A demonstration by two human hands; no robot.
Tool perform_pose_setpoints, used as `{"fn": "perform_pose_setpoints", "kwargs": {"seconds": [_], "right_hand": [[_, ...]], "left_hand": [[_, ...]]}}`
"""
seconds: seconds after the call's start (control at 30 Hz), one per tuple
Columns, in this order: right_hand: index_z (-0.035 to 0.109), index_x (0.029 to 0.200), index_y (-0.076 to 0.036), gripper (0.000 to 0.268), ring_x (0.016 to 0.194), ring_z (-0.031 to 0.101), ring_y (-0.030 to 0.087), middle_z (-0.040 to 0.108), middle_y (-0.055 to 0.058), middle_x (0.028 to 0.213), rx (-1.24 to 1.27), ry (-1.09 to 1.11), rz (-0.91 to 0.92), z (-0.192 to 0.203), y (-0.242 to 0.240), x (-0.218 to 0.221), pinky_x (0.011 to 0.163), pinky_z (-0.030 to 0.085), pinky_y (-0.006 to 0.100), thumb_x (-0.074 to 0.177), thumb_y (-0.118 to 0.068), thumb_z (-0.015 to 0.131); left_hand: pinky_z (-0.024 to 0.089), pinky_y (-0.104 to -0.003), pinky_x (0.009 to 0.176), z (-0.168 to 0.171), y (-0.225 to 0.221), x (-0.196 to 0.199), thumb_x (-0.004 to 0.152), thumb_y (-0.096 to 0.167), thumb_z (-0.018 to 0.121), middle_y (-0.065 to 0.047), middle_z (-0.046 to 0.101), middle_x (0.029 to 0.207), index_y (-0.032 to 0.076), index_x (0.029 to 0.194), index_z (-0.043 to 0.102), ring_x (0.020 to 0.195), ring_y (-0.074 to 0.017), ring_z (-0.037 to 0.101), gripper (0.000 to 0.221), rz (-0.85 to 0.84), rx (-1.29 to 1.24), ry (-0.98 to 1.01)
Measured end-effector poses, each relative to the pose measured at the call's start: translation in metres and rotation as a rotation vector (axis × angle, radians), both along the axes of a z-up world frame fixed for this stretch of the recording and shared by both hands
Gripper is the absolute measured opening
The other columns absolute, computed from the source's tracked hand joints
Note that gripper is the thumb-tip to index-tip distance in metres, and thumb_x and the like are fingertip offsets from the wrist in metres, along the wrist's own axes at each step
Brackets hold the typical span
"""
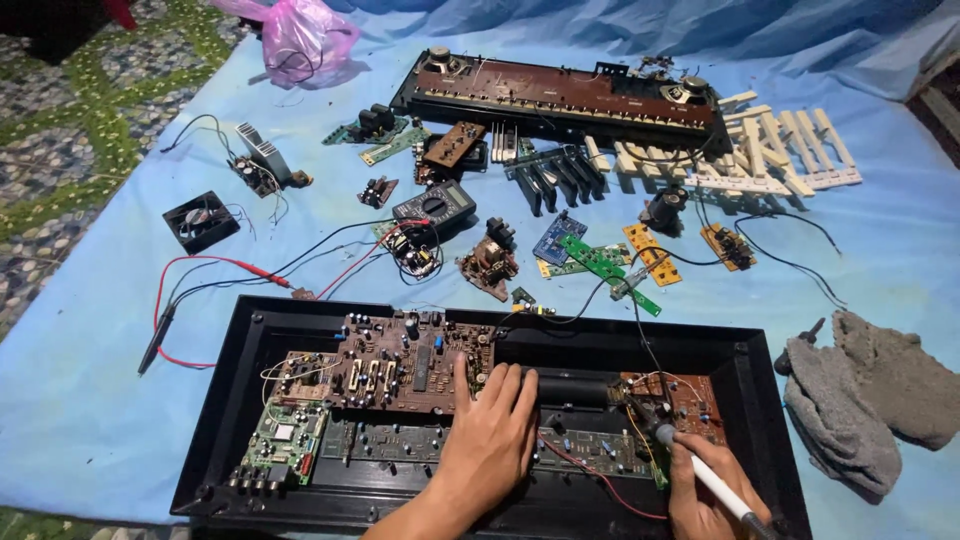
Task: Soldering components and wires onto a circuit board inside an electronic keyboard casing
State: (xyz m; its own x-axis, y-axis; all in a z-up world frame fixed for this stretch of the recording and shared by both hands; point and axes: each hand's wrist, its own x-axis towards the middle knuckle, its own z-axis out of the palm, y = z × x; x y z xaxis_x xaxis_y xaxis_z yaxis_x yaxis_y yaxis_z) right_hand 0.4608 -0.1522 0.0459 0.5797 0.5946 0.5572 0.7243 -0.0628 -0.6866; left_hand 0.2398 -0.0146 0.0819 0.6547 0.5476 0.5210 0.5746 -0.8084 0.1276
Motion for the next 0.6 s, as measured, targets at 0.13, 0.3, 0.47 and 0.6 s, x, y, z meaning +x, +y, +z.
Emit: {"fn": "perform_pose_setpoints", "kwargs": {"seconds": [0.13,0.3,0.47,0.6], "right_hand": [[0.071,0.104,0.005,0.018,0.072,0.072,0.022,0.075,0.02,0.091,0.053,-0.004,0.057,-0.006,0.0,0.005,0.069,0.058,0.032,0.093,-0.009,0.068],[0.071,0.104,0.005,0.018,0.068,0.07,0.023,0.074,0.02,0.088,0.042,-0.03,0.042,-0.01,0.001,0.008,0.067,0.056,0.032,0.094,-0.01,0.067],[0.071,0.104,0.006,0.019,0.065,0.068,0.022,0.075,0.021,0.088,0.01,0.026,0.0,0.007,0.001,-0.005,0.062,0.054,0.031,0.094,-0.01,0.068],[0.072,0.102,0.009,0.019,0.059,0.065,0.021,0.073,0.021,0.081,0.017,0.068,-0.016,0.013,0.001,-0.01,0.056,0.052,0.03,0.091,-0.007,0.07]], "left_hand": [[0.008,-0.076,0.115,-0.005,0.001,0.0,0.092,0.023,0.06,-0.028,0.058,0.13,-0.008,0.131,0.056,0.124,-0.0393,0.052,0.05,0.004,0.014,0.007],[0.009,-0.073,0.116,-0.003,0.001,-0.001,0.091,0.022,0.06,-0.028,0.057,0.129,-0.009,0.13,0.056,0.122,-0.0394,0.053,0.05,-0.012,0.006,-0.027],[0.011,-0.074,0.115,-0.002,0.001,-0.001,0.091,0.022,0.06,-0.028,0.058,0.13,-0.009,0.131,0.056,0.122,-0.0399,0.053,0.051,-0.01,0.017,-0.01],[0.013,-0.071,0.116,0.002,-0.001,-0.001,0.092,0.022,0.06,-0.027,0.058,0.13,-0.008,0.131,0.056,0.122,-0.0385,0.053,0.049,0.002,0.032,-0.003]]}}
